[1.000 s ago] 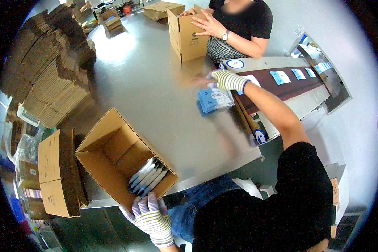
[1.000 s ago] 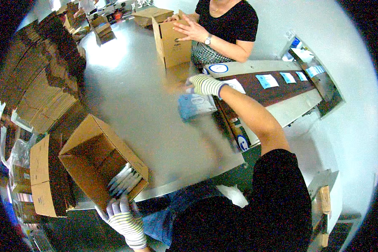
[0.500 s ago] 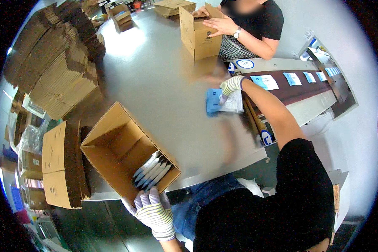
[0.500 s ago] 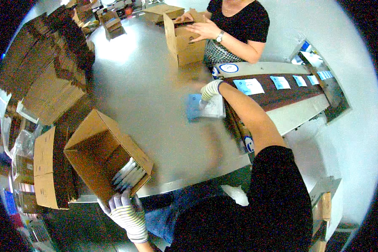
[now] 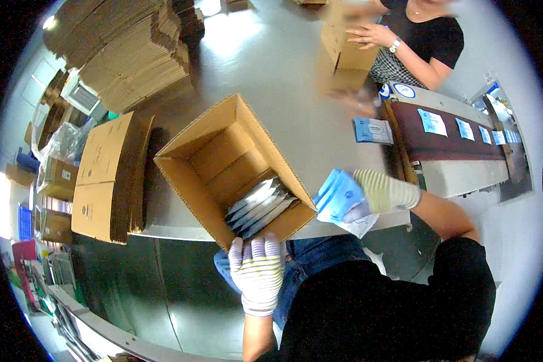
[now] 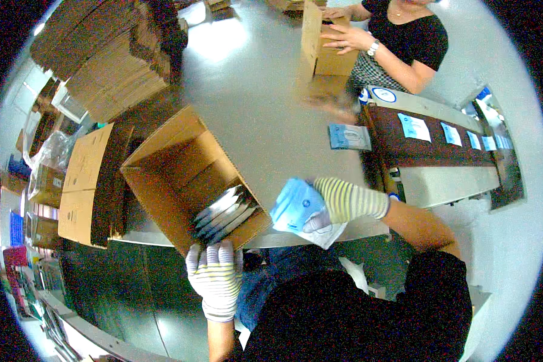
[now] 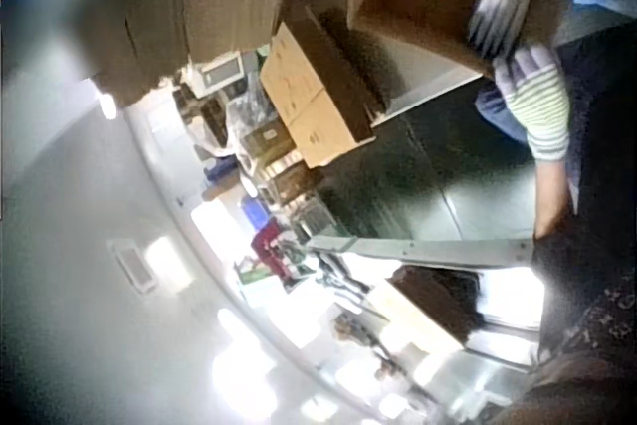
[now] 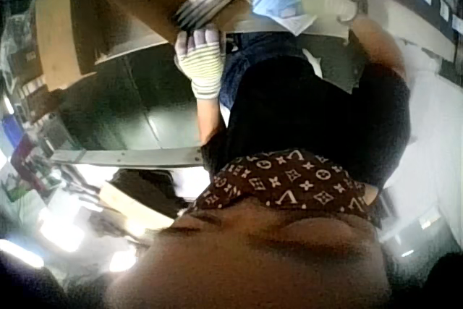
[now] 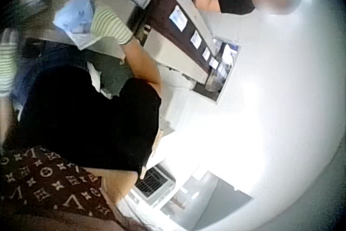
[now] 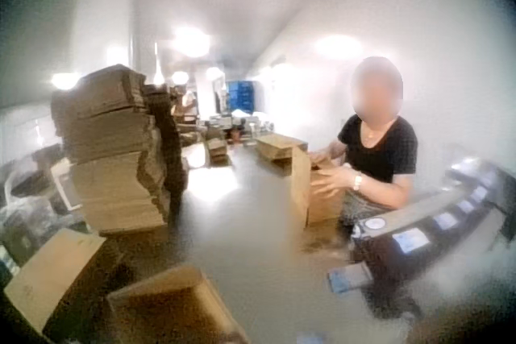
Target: The person picks up blue packets from a table and places them into a cardboard box.
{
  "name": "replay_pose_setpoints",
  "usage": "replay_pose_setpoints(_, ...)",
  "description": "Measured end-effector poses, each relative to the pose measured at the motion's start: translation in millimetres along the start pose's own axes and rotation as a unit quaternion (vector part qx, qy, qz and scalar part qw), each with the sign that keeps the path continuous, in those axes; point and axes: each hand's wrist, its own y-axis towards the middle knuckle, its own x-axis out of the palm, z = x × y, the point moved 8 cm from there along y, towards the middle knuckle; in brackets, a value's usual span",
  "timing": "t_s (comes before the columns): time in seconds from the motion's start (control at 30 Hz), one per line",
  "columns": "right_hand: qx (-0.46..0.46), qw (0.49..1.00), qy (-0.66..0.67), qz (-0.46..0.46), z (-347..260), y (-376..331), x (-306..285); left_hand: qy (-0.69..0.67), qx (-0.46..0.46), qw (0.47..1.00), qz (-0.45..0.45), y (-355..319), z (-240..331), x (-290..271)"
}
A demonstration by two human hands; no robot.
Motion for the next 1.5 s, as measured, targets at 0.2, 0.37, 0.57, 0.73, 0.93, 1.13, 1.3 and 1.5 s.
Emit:
replay_pose_setpoints(0.2, -0.264, 0.943, 0.161, -0.122, -139, 42, -22, 0.012, 0.010, 1.000, -0.007, 0, 7, -3)
replay_pose_setpoints(0.37, -0.234, 0.923, -0.284, 0.111, -188, 109, -8, 0.054, 0.020, 0.997, -0.056, -11, 25, 10)
replay_pose_setpoints(0.57, -0.140, 0.831, -0.533, -0.073, -104, 153, 84, 0.057, 0.033, 0.997, -0.047, -16, 33, 7)
replay_pose_setpoints(0.73, -0.290, 0.886, -0.361, 0.012, -146, 100, 49, 0.021, 0.031, 0.999, -0.032, -18, 28, 8)
replay_pose_setpoints(0.93, -0.198, 0.901, -0.324, 0.211, -127, 35, -60, 0.022, 0.004, 1.000, -0.012, -21, 18, 12)
replay_pose_setpoints(1.13, 0.047, 0.894, -0.392, 0.214, 2, 0, -134, 0.027, -0.012, 1.000, 0.002, -15, 19, 13)
replay_pose_setpoints(1.3, 0.175, 0.899, -0.368, 0.159, 86, -14, -148, 0.037, 0.008, 0.999, 0.035, -16, 21, 11)
replay_pose_setpoints(1.5, 0.220, 0.898, -0.356, 0.136, 127, -26, -172, 0.044, -0.007, 0.999, -0.013, -16, 18, 15)
